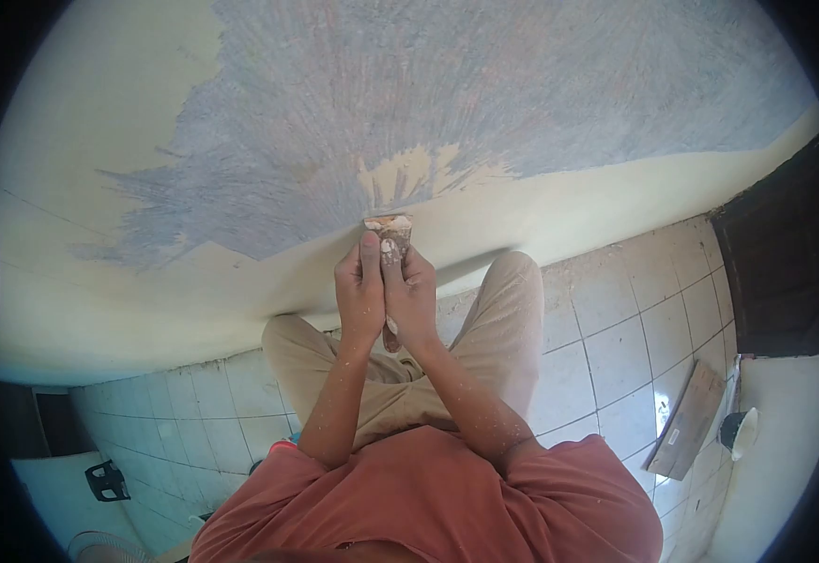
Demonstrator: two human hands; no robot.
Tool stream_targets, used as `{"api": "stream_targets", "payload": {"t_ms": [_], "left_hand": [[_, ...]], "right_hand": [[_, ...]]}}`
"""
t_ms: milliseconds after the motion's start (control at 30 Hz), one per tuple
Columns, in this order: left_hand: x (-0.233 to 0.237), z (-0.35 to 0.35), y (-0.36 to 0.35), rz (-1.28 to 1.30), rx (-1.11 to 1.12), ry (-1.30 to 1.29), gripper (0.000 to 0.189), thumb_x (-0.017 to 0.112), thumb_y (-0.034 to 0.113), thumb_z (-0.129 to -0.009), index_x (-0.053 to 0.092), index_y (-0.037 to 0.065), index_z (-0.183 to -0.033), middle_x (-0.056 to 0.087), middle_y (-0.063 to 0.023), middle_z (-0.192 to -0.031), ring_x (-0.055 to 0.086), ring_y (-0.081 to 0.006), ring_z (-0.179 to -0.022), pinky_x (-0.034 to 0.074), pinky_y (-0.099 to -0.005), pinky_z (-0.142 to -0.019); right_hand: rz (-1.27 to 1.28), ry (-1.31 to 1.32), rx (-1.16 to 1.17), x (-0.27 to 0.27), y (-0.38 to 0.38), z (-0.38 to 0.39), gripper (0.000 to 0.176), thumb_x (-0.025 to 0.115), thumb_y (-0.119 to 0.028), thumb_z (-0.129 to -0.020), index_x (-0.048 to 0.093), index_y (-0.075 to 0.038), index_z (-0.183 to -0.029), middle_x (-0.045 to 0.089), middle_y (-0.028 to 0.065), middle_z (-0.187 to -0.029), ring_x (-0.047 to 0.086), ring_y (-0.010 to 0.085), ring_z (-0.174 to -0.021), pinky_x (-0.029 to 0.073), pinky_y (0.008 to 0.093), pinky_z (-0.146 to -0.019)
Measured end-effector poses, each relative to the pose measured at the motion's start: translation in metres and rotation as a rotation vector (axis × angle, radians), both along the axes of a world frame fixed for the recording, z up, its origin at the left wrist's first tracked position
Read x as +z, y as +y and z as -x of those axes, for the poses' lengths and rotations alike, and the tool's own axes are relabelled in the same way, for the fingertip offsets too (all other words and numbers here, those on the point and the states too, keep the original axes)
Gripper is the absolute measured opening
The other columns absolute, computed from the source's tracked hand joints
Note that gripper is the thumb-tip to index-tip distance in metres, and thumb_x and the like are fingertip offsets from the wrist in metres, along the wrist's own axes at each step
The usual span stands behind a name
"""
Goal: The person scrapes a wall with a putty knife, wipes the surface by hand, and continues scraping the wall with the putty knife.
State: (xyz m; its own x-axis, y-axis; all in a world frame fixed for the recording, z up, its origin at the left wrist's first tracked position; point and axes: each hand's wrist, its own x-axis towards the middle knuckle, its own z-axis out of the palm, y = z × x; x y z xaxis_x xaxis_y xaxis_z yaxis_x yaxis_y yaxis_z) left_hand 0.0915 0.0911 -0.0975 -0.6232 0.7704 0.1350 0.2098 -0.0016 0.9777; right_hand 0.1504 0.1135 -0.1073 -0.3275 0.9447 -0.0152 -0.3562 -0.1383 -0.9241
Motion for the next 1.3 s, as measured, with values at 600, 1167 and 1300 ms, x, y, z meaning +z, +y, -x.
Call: {"api": "stream_targets", "payload": {"t_ms": [600, 1167, 1300], "left_hand": [[0.015, -0.007, 0.003, -0.075, 0.022, -0.045, 0.04, 0.04, 0.029, -0.099, 0.058, -0.003, -0.084, 0.054, -0.0008, -0.07, 0.043, -0.0076, -0.067, 0.039, -0.025, -0.06], [0.045, -0.013, 0.017, -0.175, 0.048, 0.048, 0.038, 0.044, 0.028, -0.097, 0.057, -0.005, -0.082, 0.051, -0.0115, -0.059, 0.039, -0.0111, -0.057, 0.038, -0.0305, -0.052], [0.038, -0.008, 0.012, -0.107, 0.021, 0.061, 0.04, 0.045, 0.03, -0.096, 0.056, -0.005, -0.081, 0.049, -0.0102, -0.058, 0.038, -0.0108, -0.057, 0.037, -0.0302, -0.052]], "right_hand": [[-0.085, -0.048, -0.025, 0.008, 0.003, -0.002, 0.024, 0.047, -0.019, -0.096, 0.057, 0.002, -0.09, 0.055, 0.0, -0.069, 0.047, 0.0041, -0.063, 0.041, 0.0218, -0.055], [-0.097, -0.058, -0.031, 0.045, 0.013, -0.011, 0.025, 0.045, -0.02, -0.096, 0.057, 0.001, -0.091, 0.057, 0.0004, -0.068, 0.049, 0.005, -0.059, 0.041, 0.0225, -0.051], [-0.108, -0.098, -0.011, 0.039, 0.011, -0.013, 0.025, 0.045, -0.019, -0.096, 0.058, 0.001, -0.091, 0.056, 0.0005, -0.068, 0.048, 0.0035, -0.06, 0.041, 0.0216, -0.052]]}}
